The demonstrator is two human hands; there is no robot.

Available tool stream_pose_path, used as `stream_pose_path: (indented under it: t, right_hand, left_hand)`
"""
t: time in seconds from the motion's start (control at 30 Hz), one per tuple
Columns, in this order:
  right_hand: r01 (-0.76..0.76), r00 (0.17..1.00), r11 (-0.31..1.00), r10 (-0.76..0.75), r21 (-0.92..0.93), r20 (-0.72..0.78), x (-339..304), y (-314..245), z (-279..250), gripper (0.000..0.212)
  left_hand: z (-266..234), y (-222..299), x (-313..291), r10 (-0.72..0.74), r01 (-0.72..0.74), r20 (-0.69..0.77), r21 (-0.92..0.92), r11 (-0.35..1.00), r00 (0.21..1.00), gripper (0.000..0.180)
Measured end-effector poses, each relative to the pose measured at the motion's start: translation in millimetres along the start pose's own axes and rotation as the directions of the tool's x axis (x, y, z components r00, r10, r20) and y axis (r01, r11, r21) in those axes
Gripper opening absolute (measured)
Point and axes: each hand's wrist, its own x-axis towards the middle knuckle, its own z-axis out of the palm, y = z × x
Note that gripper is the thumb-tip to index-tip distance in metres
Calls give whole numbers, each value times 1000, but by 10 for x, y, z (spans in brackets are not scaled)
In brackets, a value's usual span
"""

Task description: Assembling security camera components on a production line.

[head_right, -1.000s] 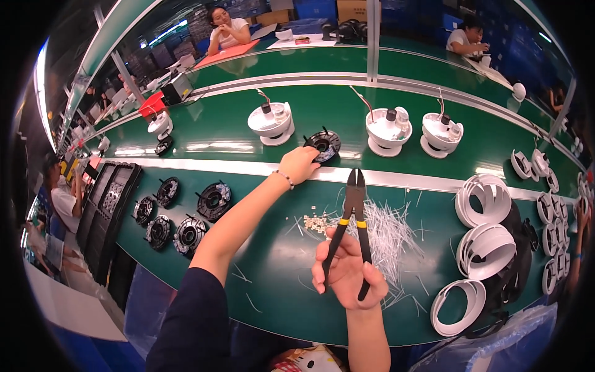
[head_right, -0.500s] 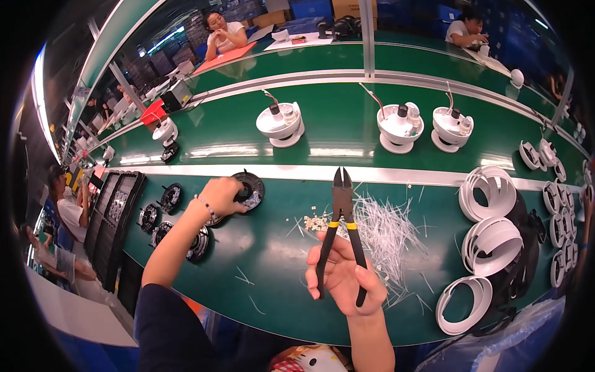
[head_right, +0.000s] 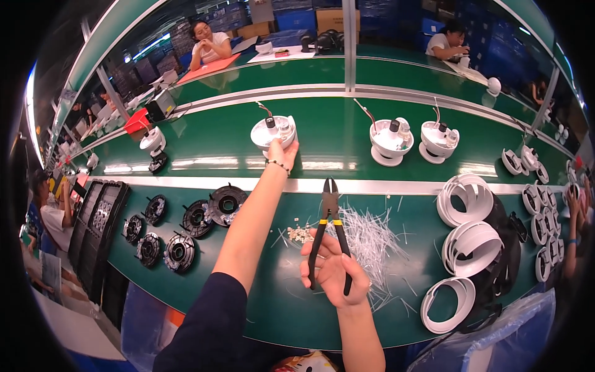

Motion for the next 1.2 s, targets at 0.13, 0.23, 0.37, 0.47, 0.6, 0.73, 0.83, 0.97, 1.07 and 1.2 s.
stream_pose_path:
  t: [0.13, 0.23, 0.37, 0.47, 0.6, 0.73, 0.83, 0.97, 1.07, 1.2]
  right_hand:
    - [-1, 1000, 1000, 1, -10, -7, -6, -45, 19, 65]
    - [-24, 1000, 1000, 24, 0, 3, -19, -98, 31, 62]
    - [-112, 994, 993, 112, -45, -16, -36, -155, 18, 63]
    - [-230, 973, 969, 227, -94, -40, -17, -141, 60, 63]
    - [-317, 948, 947, 316, -46, -35, 25, -62, 48, 55]
    - [-289, 957, 956, 290, -44, 27, 30, -29, -19, 57]
    - [-300, 953, 952, 302, -59, 23, 23, -78, -47, 69]
    - [-282, 958, 959, 283, -19, 39, 12, -111, -61, 69]
    - [-289, 957, 957, 289, -11, 11, 19, -117, -10, 68]
    - [-264, 959, 964, 264, 9, -99, -7, -106, -11, 51]
  left_hand:
    - [-44, 32, -343, 2, -17, 169, 86, 996, 986, 50]
    - [-289, 281, -1019, -193, 123, 362, 208, 970, 912, 60]
    - [-333, 652, -1830, -307, 87, 413, 472, 877, 858, 57]
    - [-478, 854, -2020, -257, -73, 444, 602, 795, 858, 56]
    - [-530, 928, -2108, -265, -118, 464, 646, 754, 845, 56]
    - [-502, 941, -2175, -308, -120, 478, 675, 728, 822, 56]
    - [-467, 957, -2205, -321, -131, 474, 701, 700, 820, 59]
    - [-447, 982, -2215, -345, -189, 544, 702, 687, 765, 69]
    - [-508, 1013, -2150, -287, -389, 650, 691, 609, 704, 71]
    - [-424, 1010, -2248, -294, -298, 577, 716, 632, 762, 70]
